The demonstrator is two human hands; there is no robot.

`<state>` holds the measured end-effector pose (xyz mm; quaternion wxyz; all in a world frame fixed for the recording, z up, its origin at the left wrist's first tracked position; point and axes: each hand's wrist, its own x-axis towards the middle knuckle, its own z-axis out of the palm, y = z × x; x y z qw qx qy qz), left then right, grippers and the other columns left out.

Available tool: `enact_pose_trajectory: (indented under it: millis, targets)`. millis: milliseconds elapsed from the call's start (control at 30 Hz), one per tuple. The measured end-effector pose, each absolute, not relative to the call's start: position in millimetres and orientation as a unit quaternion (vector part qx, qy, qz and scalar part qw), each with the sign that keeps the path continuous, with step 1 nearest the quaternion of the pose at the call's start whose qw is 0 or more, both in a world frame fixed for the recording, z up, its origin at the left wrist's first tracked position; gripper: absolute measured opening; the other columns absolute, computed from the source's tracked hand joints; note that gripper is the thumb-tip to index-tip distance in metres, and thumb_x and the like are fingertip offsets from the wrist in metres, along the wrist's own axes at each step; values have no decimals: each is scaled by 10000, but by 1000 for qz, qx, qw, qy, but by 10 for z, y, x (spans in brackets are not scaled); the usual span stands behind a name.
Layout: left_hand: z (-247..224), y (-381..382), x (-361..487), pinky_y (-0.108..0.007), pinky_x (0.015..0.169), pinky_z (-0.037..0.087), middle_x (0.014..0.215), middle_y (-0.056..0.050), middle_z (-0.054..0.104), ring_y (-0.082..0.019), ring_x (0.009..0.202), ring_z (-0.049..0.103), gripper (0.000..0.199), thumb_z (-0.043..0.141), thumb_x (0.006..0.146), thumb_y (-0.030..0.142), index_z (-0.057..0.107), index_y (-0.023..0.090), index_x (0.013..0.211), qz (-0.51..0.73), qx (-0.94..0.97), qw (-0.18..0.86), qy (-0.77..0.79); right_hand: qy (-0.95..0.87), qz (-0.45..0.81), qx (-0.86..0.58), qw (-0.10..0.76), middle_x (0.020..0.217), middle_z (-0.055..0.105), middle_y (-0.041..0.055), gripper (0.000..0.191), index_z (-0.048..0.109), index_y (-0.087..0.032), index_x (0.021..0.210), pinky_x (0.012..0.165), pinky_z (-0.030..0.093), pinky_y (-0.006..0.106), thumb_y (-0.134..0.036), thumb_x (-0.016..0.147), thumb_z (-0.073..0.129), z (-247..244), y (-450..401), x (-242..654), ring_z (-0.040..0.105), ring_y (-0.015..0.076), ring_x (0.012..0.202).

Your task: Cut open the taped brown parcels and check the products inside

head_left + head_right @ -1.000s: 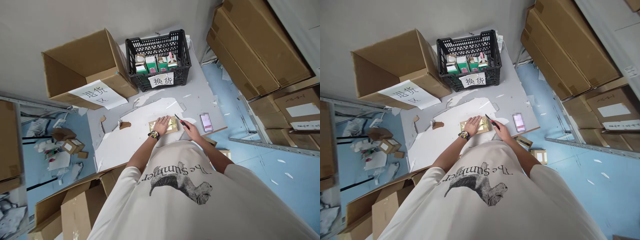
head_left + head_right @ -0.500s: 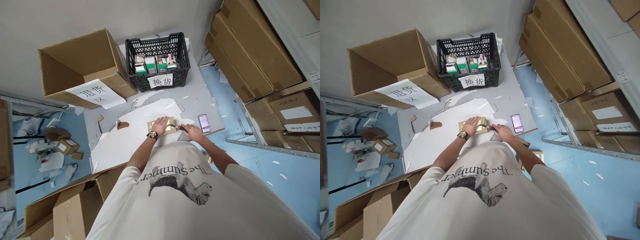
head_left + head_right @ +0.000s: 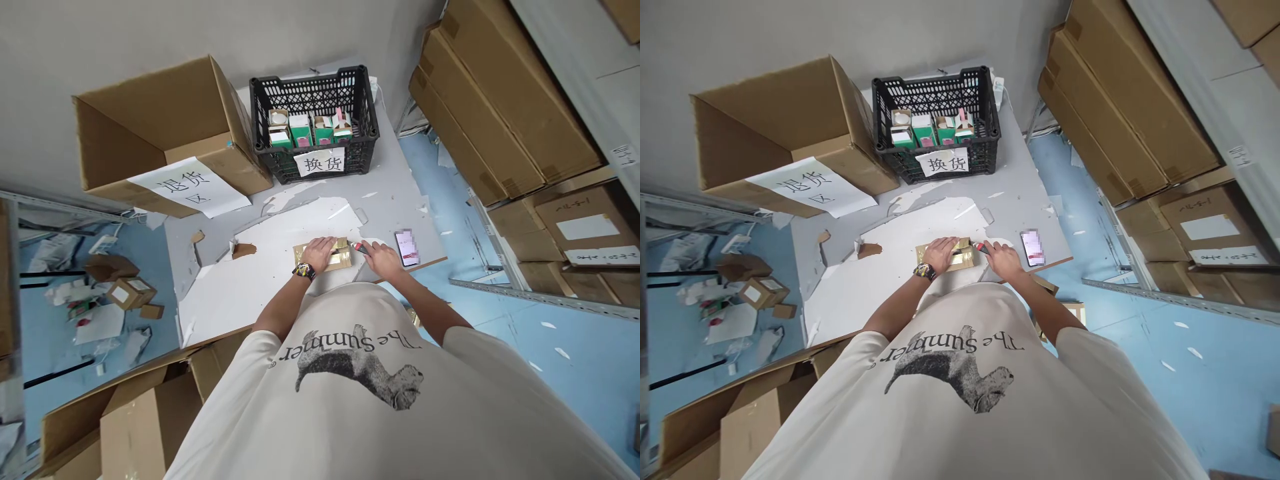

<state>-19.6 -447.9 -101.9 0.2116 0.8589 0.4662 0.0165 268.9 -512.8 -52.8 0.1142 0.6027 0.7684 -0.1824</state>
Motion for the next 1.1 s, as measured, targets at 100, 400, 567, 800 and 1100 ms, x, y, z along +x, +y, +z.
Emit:
enact_pose_trajectory:
  millis: [100, 400, 567, 800, 1100]
  targets:
    - [-1008, -4504, -211, -518, 1367, 463, 1712, -175, 673, -322, 1575, 646, 605, 377, 1195, 316, 642, 157, 1714, 15, 859, 206, 469, 773, -192, 594, 113, 1483, 748, 208, 629, 458, -222, 1827, 999, 527, 405, -406, 1227, 416, -535, -5052, 2692, 700, 358, 1276]
    - [-944, -4531, -276, -596, 1441, 333, 1803, -132, 588, -344, 1647, 569, 655, 521, 1177, 444, 532, 269, 1808, 2, 859, 218, 463, 726, -245, 642, 40, 1439, 791, 173, 594, 543, -232, 1765, 989, 567, 394, -388, 1196, 471, -565, -5188, 2957, 763, 339, 1210]
    - [-875, -4681, -366, -666, 1452, 268, 1807, -139, 578, -389, 1665, 530, 633, 609, 1151, 494, 597, 287, 1749, 39, 837, 218, 500, 599, -354, 706, -135, 1166, 870, 104, 488, 719, -225, 1521, 921, 611, 399, -398, 1109, 522, -688, -5256, 2906, 807, 307, 1023]
    - [-777, -5153, -200, -487, 1099, 632, 1369, -144, 828, -321, 1230, 798, 464, 714, 1107, 584, 735, 230, 1404, 268, 719, 433, 473, 439, -537, 627, -355, 946, 873, 7, 399, 694, -286, 1178, 875, 657, 365, -588, 931, 780, -735, -5127, 2185, 834, 245, 905]
    - [-960, -5488, -340, -383, 905, 653, 1187, -114, 793, -246, 1039, 780, 541, 721, 1056, 685, 601, 234, 1328, 448, 458, 499, 584, 711, -418, 529, -201, 1357, 855, 118, 348, 747, -276, 1386, 1168, 607, 495, -502, 1129, 688, -673, -5011, 1372, 771, 328, 1357]
